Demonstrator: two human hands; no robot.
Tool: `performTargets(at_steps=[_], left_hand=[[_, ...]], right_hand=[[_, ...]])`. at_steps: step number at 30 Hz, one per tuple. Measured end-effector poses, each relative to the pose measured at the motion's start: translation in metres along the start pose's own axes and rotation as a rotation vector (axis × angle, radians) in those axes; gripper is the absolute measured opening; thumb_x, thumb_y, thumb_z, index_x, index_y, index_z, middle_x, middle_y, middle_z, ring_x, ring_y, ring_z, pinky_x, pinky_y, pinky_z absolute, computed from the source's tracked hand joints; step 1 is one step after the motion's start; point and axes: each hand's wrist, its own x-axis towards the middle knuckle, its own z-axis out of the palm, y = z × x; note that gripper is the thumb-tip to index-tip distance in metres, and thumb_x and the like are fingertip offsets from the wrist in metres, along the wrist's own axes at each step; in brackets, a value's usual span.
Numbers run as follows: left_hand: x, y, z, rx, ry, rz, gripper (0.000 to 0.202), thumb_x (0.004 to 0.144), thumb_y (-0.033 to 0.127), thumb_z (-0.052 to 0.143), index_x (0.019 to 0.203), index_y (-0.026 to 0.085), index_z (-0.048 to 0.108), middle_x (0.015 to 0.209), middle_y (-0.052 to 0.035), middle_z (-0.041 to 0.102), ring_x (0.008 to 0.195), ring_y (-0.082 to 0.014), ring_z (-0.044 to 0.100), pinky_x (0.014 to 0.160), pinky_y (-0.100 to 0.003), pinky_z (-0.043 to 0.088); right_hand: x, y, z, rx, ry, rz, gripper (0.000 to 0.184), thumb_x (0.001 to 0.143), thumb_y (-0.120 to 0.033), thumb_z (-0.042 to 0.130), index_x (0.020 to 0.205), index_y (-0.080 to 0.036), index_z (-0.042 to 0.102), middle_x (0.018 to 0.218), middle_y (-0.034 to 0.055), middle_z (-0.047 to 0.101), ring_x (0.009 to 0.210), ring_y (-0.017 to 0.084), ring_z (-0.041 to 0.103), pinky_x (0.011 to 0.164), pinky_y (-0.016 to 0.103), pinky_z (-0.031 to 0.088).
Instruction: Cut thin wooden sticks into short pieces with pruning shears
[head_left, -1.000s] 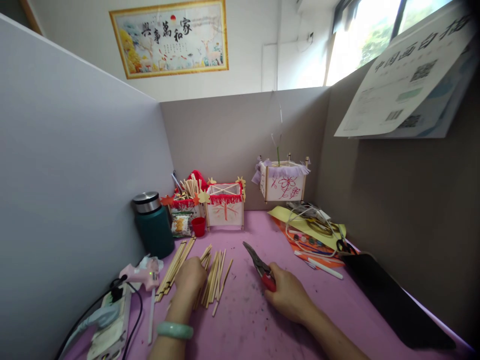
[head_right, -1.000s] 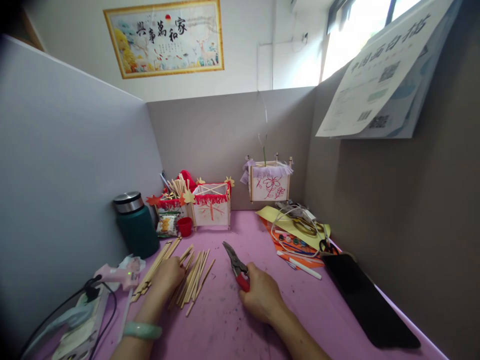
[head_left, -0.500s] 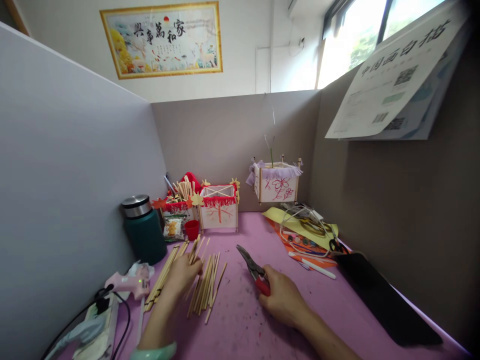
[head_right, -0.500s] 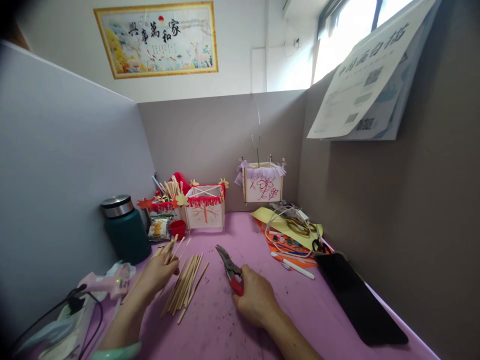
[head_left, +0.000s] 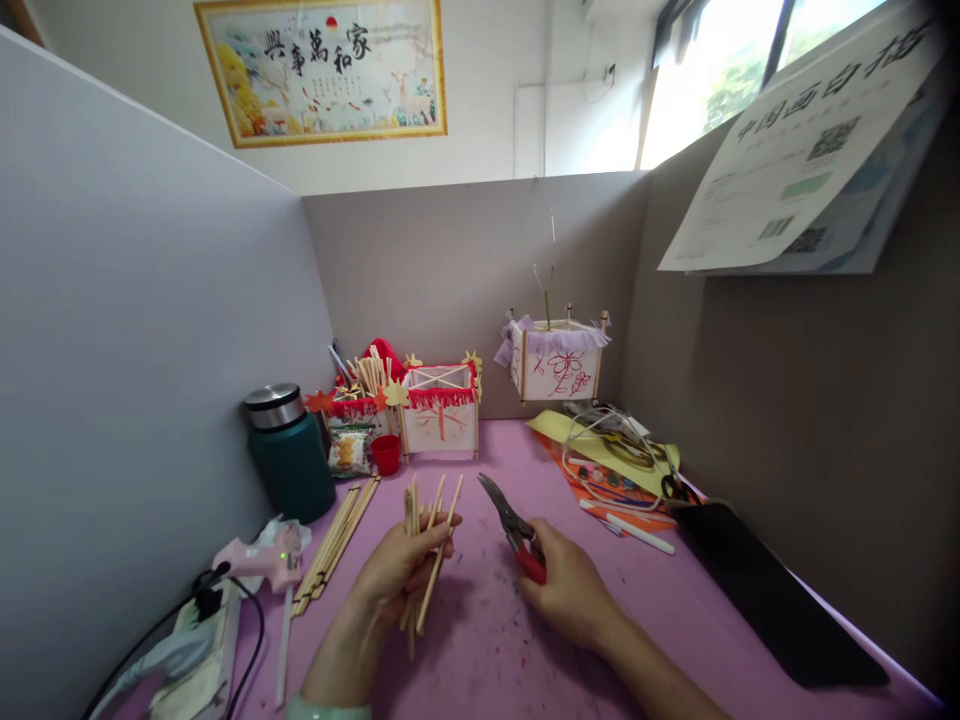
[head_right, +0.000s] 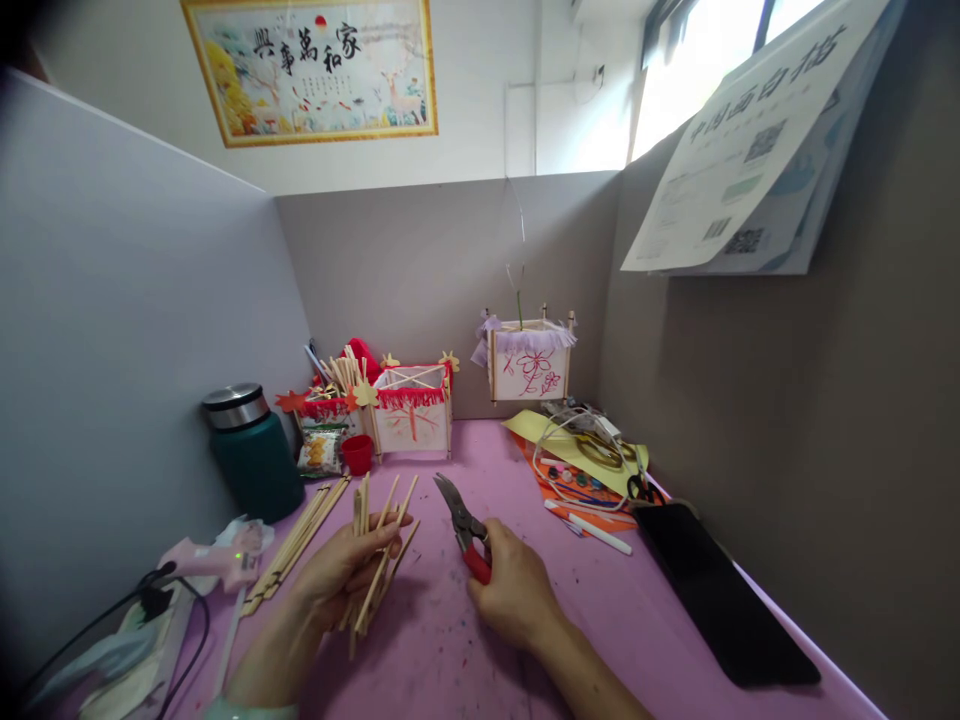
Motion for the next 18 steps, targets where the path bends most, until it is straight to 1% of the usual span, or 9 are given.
performTargets(at_steps=[3, 4, 8, 10, 14, 18], left_hand=[[0.0, -0.001, 0.004, -0.036, 0.001, -0.015, 0.037, 0.069, 0.033, 0.072, 0.098, 0.01, 0.064, 0.055, 0.0055, 0.05, 0.034, 0.0011, 0.017, 0.032, -0.016, 0.009], [0.0, -0.001, 0.004, -0.048, 0.002, -0.015, 0.038, 0.068, 0.031, 0.072, 0.098, 0.009, 0.064, 0.055, 0.0049, 0.051, 0.034, 0.001, 0.019, 0.032, -0.016, 0.011], [0.005, -0.008, -0.001, -0.073, -0.006, 0.027, 0.046, 0.069, 0.024, 0.071, 0.111, 0.013, 0.061, 0.058, 0.0031, 0.053, 0.043, -0.0039, 0.042, 0.039, -0.014, 0.027], [0.007, -0.011, -0.004, -0.079, -0.014, 0.051, 0.051, 0.07, 0.023, 0.07, 0.118, 0.014, 0.057, 0.06, 0.0028, 0.054, 0.047, -0.0053, 0.046, 0.042, -0.015, 0.031], [0.009, -0.015, -0.004, -0.081, 0.012, 0.077, 0.052, 0.07, 0.023, 0.07, 0.119, 0.015, 0.055, 0.062, 0.0036, 0.055, 0.043, -0.0038, 0.042, 0.041, -0.015, 0.03], [0.006, -0.012, 0.002, -0.082, 0.016, 0.05, 0.057, 0.068, 0.024, 0.071, 0.121, 0.014, 0.052, 0.06, 0.0051, 0.054, 0.038, -0.0028, 0.036, 0.037, -0.016, 0.023]], right_hand=[[-0.001, -0.001, 0.0, 0.011, 0.01, -0.017, 0.031, 0.063, -0.016, 0.053, 0.093, -0.022, 0.048, 0.074, -0.0022, 0.056, 0.064, 0.014, 0.047, 0.057, 0.023, 0.026], [-0.001, -0.001, 0.0, 0.015, 0.009, -0.02, 0.031, 0.063, -0.016, 0.053, 0.093, -0.022, 0.048, 0.074, -0.0022, 0.056, 0.064, 0.014, 0.047, 0.057, 0.023, 0.027], [-0.001, -0.003, -0.001, 0.026, -0.006, -0.027, 0.034, 0.063, -0.017, 0.053, 0.096, -0.022, 0.049, 0.076, -0.0017, 0.056, 0.065, 0.014, 0.049, 0.058, 0.023, 0.028], [-0.001, -0.003, -0.002, 0.028, -0.008, -0.034, 0.035, 0.063, -0.017, 0.053, 0.098, -0.022, 0.049, 0.079, -0.0009, 0.057, 0.067, 0.015, 0.049, 0.059, 0.023, 0.03], [-0.002, -0.005, -0.003, 0.029, -0.015, -0.047, 0.039, 0.063, -0.017, 0.053, 0.101, -0.021, 0.049, 0.084, 0.0003, 0.057, 0.071, 0.016, 0.051, 0.063, 0.024, 0.032], [-0.004, -0.006, -0.002, 0.03, -0.027, -0.076, 0.041, 0.064, -0.017, 0.053, 0.105, -0.021, 0.049, 0.091, 0.0027, 0.058, 0.077, 0.017, 0.052, 0.068, 0.025, 0.034]])
